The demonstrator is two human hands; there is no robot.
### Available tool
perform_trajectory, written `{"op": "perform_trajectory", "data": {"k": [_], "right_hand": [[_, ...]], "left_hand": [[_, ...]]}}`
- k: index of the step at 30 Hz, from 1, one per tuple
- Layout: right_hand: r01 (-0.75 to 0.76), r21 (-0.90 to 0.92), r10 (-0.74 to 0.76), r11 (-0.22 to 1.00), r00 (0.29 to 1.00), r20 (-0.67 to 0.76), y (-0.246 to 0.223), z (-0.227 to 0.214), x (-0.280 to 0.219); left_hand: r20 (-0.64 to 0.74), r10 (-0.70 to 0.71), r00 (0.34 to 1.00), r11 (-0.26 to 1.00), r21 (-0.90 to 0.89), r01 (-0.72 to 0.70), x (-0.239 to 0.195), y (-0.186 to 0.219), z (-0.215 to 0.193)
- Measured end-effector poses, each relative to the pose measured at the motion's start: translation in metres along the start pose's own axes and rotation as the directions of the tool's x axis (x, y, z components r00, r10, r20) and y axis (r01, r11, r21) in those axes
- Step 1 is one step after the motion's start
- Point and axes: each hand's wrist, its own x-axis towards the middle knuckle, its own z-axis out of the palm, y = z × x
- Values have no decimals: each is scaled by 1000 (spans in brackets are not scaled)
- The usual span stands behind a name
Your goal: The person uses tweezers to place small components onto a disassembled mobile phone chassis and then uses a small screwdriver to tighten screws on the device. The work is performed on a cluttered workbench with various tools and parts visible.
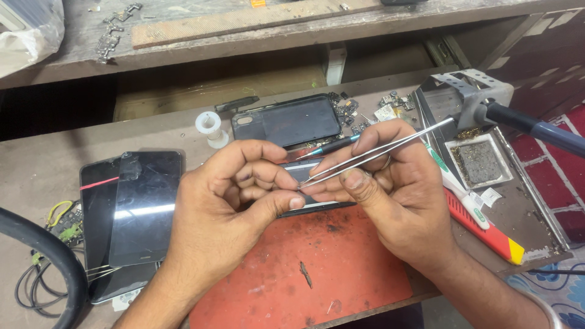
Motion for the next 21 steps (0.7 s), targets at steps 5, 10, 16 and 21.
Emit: {"op": "perform_trajectory", "data": {"k": [5, 10, 16, 21], "right_hand": [[11, -71, -13, 997, 999, -32, 1, 0, 3], [17, -109, -16, 994, 1000, 16, 1, -1, 9], [-19, -134, 27, 991, 998, 52, 11, 8, 17], [-97, -154, 107, 983, 993, 56, 18, 14, 14]], "left_hand": [[-51, 14, 999, 995, 97, -9, 4, 3, -7], [-135, 23, 991, 831, 553, 56, 8, 16, -31], [-151, -40, 988, 689, 711, 137, 3, 25, -36], [-136, -58, 989, 703, 698, 137, 0, 25, -35]]}}
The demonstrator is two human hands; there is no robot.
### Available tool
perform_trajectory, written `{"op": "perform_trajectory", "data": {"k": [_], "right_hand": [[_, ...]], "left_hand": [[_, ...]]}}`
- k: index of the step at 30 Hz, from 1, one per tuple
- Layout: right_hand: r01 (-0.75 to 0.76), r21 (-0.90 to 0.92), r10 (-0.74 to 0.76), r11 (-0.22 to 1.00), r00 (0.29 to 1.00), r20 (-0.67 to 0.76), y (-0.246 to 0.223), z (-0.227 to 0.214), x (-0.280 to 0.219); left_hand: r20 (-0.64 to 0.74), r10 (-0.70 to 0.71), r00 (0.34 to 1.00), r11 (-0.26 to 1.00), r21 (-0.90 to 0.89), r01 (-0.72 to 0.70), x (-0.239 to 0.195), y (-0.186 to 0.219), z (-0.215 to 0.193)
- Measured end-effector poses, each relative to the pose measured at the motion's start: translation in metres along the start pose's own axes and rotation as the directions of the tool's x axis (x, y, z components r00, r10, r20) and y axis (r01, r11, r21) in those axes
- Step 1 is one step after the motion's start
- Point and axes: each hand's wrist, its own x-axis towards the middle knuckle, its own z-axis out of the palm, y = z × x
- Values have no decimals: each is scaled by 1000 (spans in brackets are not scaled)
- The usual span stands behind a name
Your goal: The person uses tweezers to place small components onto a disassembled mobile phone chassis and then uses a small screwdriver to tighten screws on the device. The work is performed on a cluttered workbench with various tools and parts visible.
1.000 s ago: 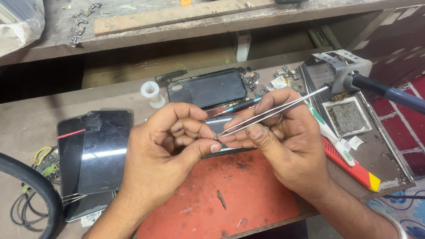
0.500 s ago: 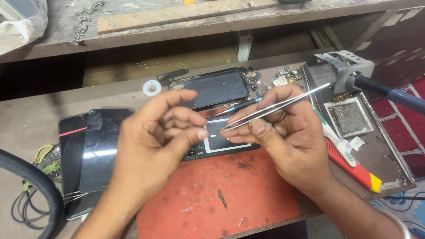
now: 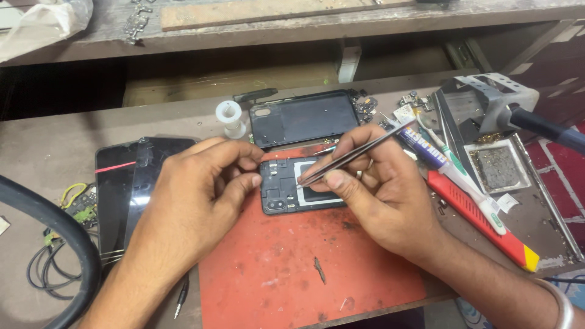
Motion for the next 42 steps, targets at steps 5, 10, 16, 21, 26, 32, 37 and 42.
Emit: {"op": "perform_trajectory", "data": {"k": [5, 10, 16, 21, 26, 32, 37, 42], "right_hand": [[-46, -24, 46, 999, 999, 16, 1, 3, -7], [31, -170, -19, 985, 998, 68, 1, 2, -8], [104, -285, -83, 953, 993, 85, 0, 2, -11], [117, -327, -91, 938, 991, 95, 0, 0, -12], [154, -369, -122, 917, 986, 109, -1, 0, -13], [164, -413, -129, 896, 985, 113, -1, -1, -13], [164, -408, -132, 898, 985, 107, 0, -1, -13], [187, -442, -147, 878, 982, 122, 1, -2, -13]], "left_hand": [[35, 78, 996, 997, -29, -77, -1, -4, 4], [56, 115, 992, 992, -52, -112, -2, -8, 7], [79, 85, 993, 996, -42, -81, -1, -9, 8], [77, 85, 993, 996, -38, -83, -1, -9, 8], [89, 71, 993, 997, -48, -67, -1, -10, 8], [91, 72, 993, 997, -37, -69, 0, -9, 9], [93, 68, 993, 997, -45, -65, 0, -9, 9], [107, 52, 993, 998, -29, -49, 0, -8, 8]]}}
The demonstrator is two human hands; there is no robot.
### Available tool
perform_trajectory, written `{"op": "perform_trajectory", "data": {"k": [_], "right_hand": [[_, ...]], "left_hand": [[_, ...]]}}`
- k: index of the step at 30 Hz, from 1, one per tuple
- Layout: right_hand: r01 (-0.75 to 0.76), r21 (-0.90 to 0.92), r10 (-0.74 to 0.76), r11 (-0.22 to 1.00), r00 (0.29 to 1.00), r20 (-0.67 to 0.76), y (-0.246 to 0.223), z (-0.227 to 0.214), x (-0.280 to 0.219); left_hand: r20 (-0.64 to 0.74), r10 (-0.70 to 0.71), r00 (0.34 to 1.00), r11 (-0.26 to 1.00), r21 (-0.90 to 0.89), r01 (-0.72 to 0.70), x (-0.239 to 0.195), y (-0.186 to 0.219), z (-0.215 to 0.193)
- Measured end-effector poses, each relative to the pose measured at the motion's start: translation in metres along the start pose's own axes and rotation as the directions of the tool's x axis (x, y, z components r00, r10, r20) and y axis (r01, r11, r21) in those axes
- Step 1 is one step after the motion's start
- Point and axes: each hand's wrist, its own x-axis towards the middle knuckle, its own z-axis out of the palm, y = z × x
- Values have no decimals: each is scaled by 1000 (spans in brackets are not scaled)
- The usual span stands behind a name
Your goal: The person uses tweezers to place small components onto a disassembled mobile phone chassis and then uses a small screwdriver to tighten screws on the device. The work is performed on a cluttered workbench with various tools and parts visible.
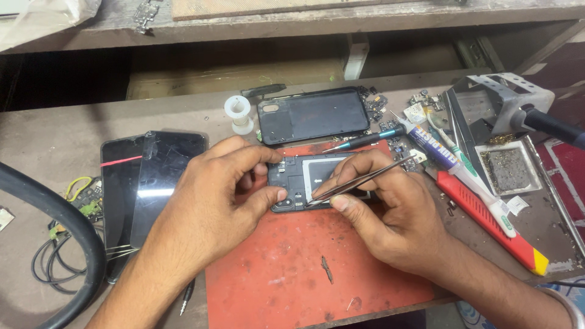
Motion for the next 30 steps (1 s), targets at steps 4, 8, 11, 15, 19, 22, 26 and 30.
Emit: {"op": "perform_trajectory", "data": {"k": [4, 8, 11, 15, 19, 22, 26, 30], "right_hand": [[-3, 1, 3, 1000, 1000, -1, 0, 0, 0], [-32, 42, 32, 999, 999, 2, -1, 0, 0], [-26, 47, 26, 999, 1000, 7, -1, -1, -1], [-32, 77, 31, 997, 999, 17, -1, -2, -2], [-44, 363, 68, 931, 996, -55, 0, -3, -5], [-5, 407, 72, 913, 986, -151, 2, -10, -5], [-8, 381, 98, 925, 971, -219, 4, -19, -5], [-15, 418, 129, 908, 961, -246, 5, -26, -9]], "left_hand": [[-5, 15, 1000, 1000, 4, -15, 0, 0, 0], [-1, 6, 1000, 1000, 16, -5, 1, 0, 0], [-7, 18, 1000, 1000, 14, -18, 1, 0, 0], [-6, 17, 1000, 1000, 6, -17, 1, 0, 0], [-33, 24, 999, 999, 30, -23, -2, 2, 1], [-42, 62, 997, 997, 54, -59, -3, 4, 5], [-82, 145, 986, 988, 58, -140, -3, 6, 10], [-20, 14, 1000, 998, 69, -13, -2, 6, 10]]}}
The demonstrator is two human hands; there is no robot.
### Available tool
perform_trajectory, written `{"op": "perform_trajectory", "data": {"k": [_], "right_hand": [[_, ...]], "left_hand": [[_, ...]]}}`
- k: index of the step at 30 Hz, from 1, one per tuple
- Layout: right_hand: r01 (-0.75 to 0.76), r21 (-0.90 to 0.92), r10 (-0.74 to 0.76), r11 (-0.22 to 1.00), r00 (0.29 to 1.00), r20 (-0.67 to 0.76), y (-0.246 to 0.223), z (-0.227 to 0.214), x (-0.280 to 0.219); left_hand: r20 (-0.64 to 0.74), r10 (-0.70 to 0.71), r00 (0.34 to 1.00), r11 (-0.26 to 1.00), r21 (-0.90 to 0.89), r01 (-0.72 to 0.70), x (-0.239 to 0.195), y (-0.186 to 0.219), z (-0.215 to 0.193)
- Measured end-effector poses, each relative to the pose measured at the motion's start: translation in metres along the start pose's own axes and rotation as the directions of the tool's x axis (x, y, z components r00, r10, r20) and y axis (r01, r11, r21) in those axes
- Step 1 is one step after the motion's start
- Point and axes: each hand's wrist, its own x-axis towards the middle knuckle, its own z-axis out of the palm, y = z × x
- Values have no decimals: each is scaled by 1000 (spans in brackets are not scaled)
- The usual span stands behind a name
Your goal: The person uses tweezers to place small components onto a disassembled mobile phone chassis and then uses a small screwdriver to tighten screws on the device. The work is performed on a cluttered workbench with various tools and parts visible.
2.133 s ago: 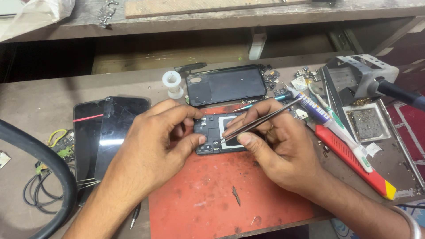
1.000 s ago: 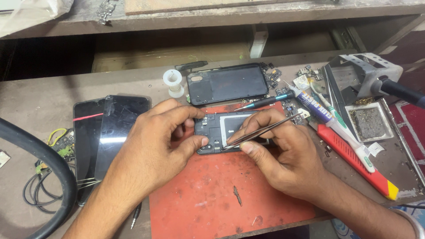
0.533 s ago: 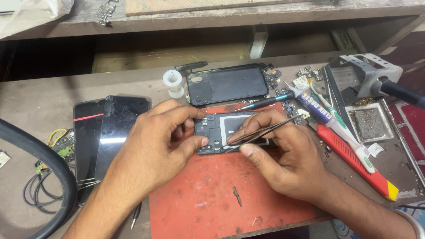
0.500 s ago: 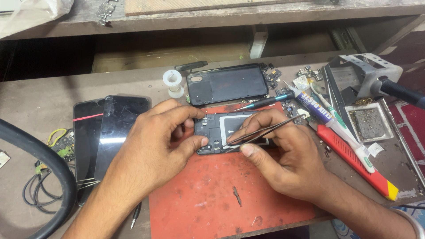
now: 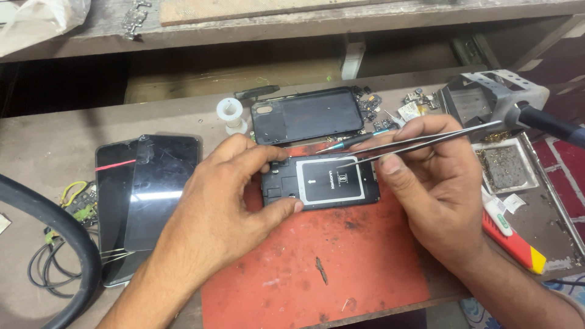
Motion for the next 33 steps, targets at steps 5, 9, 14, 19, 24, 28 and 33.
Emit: {"op": "perform_trajectory", "data": {"k": [5, 9, 14, 19, 24, 28, 33], "right_hand": [[40, -28, -42, 999, 998, -51, 0, -8, -1], [69, -11, -70, 998, 995, -74, 1, -11, -2], [84, 2, -84, 996, 990, -113, 1, -16, -5], [74, 19, -71, 997, 987, -142, 4, -17, -7], [70, -11, -71, 997, 989, -126, 4, -13, -8], [63, 3, -62, 998, 989, -134, 4, -14, -8], [73, 9, -71, 997, 985, -159, 6, -14, -7]], "left_hand": [[19, 12, 1000, 998, -56, -10, 3, -1, -2], [-2, 8, 1000, 997, -79, -8, 5, -1, -4], [-87, 123, 989, 992, 44, -119, 8, 1, -12], [-177, 397, 901, 880, 351, -319, 18, 5, -23], [-36, 524, 851, 689, 605, -399, 41, 9, -14], [-12, 587, 809, 637, 624, -453, 56, 8, -6], [-27, 625, 780, 660, 553, -509, 84, 6, 12]]}}
